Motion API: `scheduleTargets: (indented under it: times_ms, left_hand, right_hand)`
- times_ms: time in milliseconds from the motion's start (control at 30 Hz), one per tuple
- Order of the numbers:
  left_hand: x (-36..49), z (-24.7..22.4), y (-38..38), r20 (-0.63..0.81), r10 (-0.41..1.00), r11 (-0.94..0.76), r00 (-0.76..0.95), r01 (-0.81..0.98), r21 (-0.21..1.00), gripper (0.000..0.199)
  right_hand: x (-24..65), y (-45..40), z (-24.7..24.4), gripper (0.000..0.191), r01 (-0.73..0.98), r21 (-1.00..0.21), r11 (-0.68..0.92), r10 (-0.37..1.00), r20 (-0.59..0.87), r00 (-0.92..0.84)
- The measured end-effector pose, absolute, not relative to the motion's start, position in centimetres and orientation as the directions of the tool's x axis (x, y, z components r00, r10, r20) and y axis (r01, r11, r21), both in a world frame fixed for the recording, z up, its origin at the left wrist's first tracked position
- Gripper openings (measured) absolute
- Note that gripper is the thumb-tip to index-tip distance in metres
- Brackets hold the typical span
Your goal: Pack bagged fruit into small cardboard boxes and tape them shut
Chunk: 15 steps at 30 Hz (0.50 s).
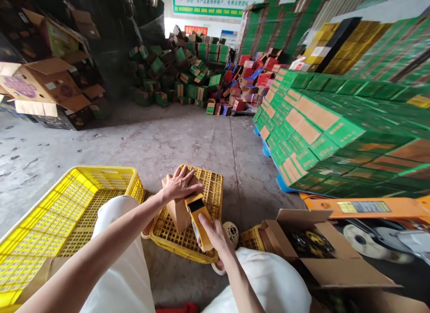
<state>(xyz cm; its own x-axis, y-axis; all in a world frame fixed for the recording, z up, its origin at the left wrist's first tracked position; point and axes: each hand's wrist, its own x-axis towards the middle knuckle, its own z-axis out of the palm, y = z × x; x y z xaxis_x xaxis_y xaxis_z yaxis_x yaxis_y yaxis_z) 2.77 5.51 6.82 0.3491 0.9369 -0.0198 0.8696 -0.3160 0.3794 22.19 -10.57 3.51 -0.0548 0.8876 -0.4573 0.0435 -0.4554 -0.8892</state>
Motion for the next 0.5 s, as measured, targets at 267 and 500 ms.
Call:
scheduleTargets:
  times_ms: [267,500]
  left_hand:
    - [-2.0,7.5,6.5,-0.223,0.957,-0.06,0.188,0.875,0.48,0.078]
    - [-2.1,5.9,2.1,-0.333,0.918,0.137,0.214,0.616,0.775,0.085]
  right_hand:
    - [22.7,-12.5,3.5,0.056,0.077,-0.908,-0.411,0.891,-0.418,-0.176]
    - [23.9,-15.6,8.2,0.049,0.299,-0.819,-0.49,0.861,-0.508,0.021]
